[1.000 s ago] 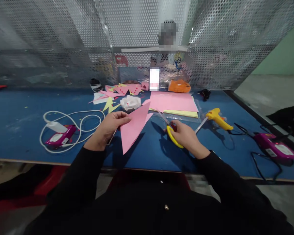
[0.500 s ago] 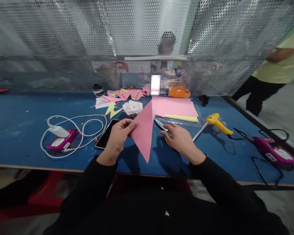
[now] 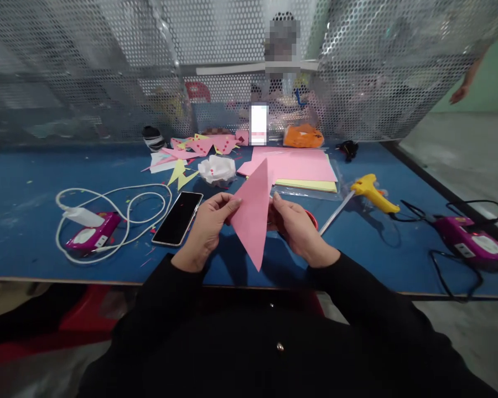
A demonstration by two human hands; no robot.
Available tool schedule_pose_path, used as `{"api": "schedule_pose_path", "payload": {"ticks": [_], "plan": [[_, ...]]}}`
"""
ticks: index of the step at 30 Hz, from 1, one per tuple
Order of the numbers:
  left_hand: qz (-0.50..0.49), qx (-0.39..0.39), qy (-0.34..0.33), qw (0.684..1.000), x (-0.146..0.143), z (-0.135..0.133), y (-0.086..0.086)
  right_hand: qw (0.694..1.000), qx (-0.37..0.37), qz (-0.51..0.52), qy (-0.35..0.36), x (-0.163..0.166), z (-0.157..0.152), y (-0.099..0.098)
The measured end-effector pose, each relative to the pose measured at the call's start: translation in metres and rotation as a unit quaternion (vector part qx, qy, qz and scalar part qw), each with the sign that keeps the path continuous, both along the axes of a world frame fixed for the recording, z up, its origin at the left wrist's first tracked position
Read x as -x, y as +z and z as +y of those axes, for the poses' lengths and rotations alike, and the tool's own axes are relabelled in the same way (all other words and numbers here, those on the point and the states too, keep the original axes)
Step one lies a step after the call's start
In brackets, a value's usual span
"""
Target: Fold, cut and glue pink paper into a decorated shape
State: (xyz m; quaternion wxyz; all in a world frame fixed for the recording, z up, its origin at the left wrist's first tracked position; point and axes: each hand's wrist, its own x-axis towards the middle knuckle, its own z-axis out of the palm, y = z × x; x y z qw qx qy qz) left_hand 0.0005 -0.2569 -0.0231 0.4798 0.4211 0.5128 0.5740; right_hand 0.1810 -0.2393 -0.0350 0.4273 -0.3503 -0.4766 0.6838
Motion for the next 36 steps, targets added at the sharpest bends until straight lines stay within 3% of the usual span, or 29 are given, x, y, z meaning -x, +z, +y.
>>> {"api": "schedule_pose_path", "payload": {"ticks": [7, 12, 19, 22, 26, 32, 36], "plan": [[-0.01, -0.004, -0.012, 1.0, -0.004, 0.003, -0.006, 0.998, -0.019, 0.032, -0.045, -0.001, -0.004, 0.005], [-0.007, -0.014, -0.056, 0.998, -0.006, 0.0, -0.003, 0.997, -0.01, 0.025, -0.077, -0.002, -0.002, 0.005], [-0.065, -0.027, -0.102, 0.992, -0.003, -0.001, -0.001, 0.999, 0.025, -0.019, -0.006, -0.003, -0.005, 0.005], [-0.086, -0.037, -0.103, 0.99, 0.0, -0.001, -0.003, 0.999, 0.034, -0.012, -0.01, -0.005, -0.003, 0.004], [-0.103, -0.088, -0.071, 0.988, 0.003, 0.001, -0.005, 0.998, 0.055, 0.0, -0.015, -0.01, 0.003, 0.002], [-0.071, -0.211, 0.032, 0.974, -0.002, 0.0, 0.006, 0.995, 0.059, -0.036, 0.068, -0.009, 0.003, -0.002], [0.024, -0.23, 0.107, 0.967, -0.008, -0.003, 0.026, 1.0, -0.005, -0.012, -0.01, -0.008, 0.002, 0.0]]}}
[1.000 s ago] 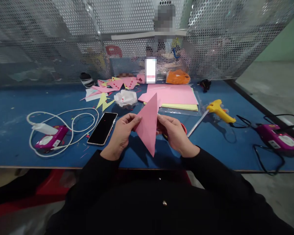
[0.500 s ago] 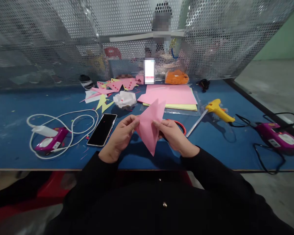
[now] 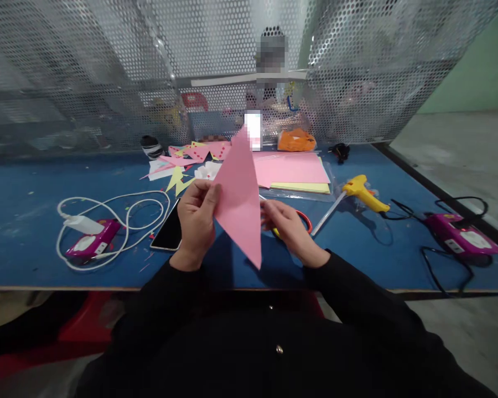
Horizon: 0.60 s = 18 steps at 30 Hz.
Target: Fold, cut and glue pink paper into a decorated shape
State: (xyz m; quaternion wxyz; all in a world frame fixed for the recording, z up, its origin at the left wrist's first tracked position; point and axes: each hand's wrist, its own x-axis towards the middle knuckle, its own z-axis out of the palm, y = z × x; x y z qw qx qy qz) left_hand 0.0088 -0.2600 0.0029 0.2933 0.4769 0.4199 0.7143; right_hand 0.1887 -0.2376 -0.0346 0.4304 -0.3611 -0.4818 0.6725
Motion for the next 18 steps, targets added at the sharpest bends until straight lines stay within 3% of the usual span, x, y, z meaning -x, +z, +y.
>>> {"api": "schedule_pose_path", "payload": {"ticks": [2, 6, 9, 12, 15, 18], "plan": [[0.085, 0.021, 0.041, 0.995, -0.003, -0.001, 0.009, 0.999, -0.029, 0.036, -0.008, -0.001, -0.004, 0.004], [0.241, 0.042, 0.046, 0.969, -0.005, 0.002, 0.016, 0.995, -0.044, 0.045, 0.079, -0.002, -0.019, 0.009], [0.293, 0.071, 0.007, 0.953, 0.0, 0.006, 0.015, 0.999, -0.029, 0.006, 0.031, 0.001, -0.028, 0.004], [0.281, 0.158, -0.062, 0.945, 0.009, 0.01, 0.012, 1.0, -0.015, -0.015, -0.018, 0.002, -0.03, -0.005], [0.208, 0.253, -0.152, 0.932, 0.017, 0.014, 0.006, 0.998, -0.017, -0.052, -0.033, 0.0, -0.032, -0.013], [0.15, 0.292, -0.166, 0.93, 0.026, 0.02, -0.004, 0.994, -0.024, -0.099, -0.035, -0.011, -0.038, -0.017]]}}
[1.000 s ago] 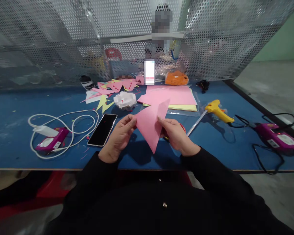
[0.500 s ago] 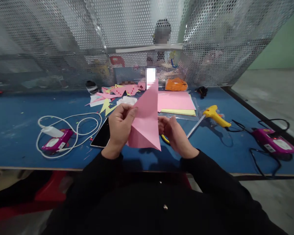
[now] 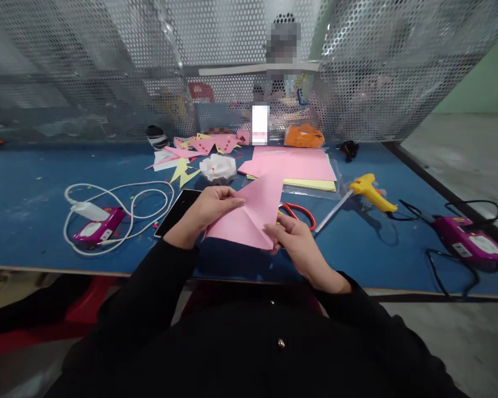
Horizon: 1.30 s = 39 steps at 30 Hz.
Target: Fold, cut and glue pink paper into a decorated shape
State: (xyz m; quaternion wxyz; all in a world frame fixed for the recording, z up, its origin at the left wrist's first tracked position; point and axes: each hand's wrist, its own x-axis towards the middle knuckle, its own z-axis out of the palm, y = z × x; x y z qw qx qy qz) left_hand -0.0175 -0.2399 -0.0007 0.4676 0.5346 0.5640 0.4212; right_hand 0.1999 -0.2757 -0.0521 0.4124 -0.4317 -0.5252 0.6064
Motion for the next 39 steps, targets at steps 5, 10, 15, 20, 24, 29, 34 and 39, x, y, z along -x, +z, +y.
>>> {"api": "schedule_pose_path", "payload": {"ticks": [5, 10, 15, 20, 24, 29, 34, 39], "plan": [[-0.004, 0.012, 0.015, 1.0, 0.018, 0.007, -0.007, 0.881, -0.255, -0.392, -0.069, -0.028, -0.003, 0.001], [0.02, 0.021, -0.018, 0.999, 0.025, 0.009, -0.003, 0.645, -0.375, -0.666, -0.005, -0.032, 0.02, 0.011], [0.043, 0.047, -0.058, 0.996, 0.03, 0.013, -0.008, 0.635, -0.36, -0.684, 0.021, -0.024, 0.044, 0.012], [0.054, 0.077, -0.1, 0.991, 0.036, 0.011, -0.009, 0.647, -0.356, -0.674, 0.016, -0.016, 0.039, 0.006], [0.022, 0.078, -0.08, 0.993, 0.04, 0.006, 0.002, 0.662, -0.36, -0.658, 0.005, -0.011, 0.027, 0.011], [-0.031, 0.091, -0.032, 0.995, 0.042, 0.005, 0.006, 0.666, -0.353, -0.655, -0.05, -0.022, 0.05, 0.029], [0.019, 0.073, -0.088, 0.993, 0.034, 0.008, -0.007, 0.663, -0.307, -0.676, -0.097, -0.043, 0.11, 0.032], [0.042, 0.088, -0.128, 0.987, 0.02, 0.008, -0.021, 0.671, -0.274, -0.683, -0.086, -0.057, 0.129, 0.025]]}}
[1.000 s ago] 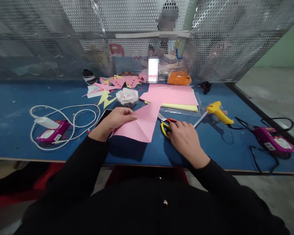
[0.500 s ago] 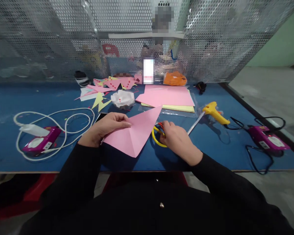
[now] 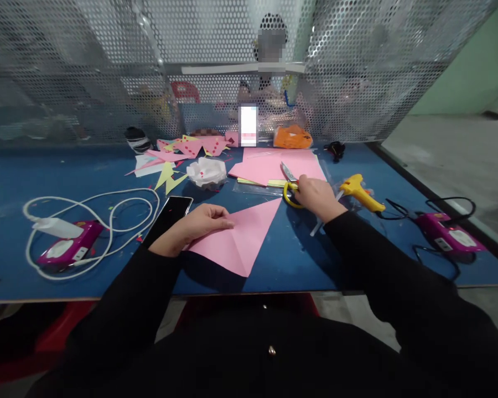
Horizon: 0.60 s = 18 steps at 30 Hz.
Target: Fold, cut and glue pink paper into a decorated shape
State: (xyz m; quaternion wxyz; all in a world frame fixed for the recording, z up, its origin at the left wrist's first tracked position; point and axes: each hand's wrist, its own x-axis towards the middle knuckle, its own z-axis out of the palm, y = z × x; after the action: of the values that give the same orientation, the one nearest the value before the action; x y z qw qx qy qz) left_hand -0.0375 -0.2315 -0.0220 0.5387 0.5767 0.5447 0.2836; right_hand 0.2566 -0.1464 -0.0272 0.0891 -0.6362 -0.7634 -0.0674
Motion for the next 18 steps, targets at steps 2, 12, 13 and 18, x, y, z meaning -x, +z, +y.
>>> {"api": "schedule_pose_path", "payload": {"ticks": [2, 12, 13, 18], "plan": [[0.002, 0.005, -0.006, 1.0, -0.004, 0.001, -0.004, 1.0, 0.002, 0.003, 0.01, -0.002, -0.015, 0.002], [0.027, -0.03, -0.047, 0.998, -0.016, 0.011, -0.019, 0.892, -0.079, 0.041, 0.443, 0.036, -0.127, -0.009], [0.042, -0.043, -0.054, 0.997, -0.017, 0.013, -0.02, 0.886, -0.072, 0.029, 0.457, 0.04, -0.128, -0.014], [0.146, -0.15, -0.031, 0.977, -0.015, 0.007, -0.01, 0.902, -0.038, 0.017, 0.429, 0.055, -0.127, -0.038]]}}
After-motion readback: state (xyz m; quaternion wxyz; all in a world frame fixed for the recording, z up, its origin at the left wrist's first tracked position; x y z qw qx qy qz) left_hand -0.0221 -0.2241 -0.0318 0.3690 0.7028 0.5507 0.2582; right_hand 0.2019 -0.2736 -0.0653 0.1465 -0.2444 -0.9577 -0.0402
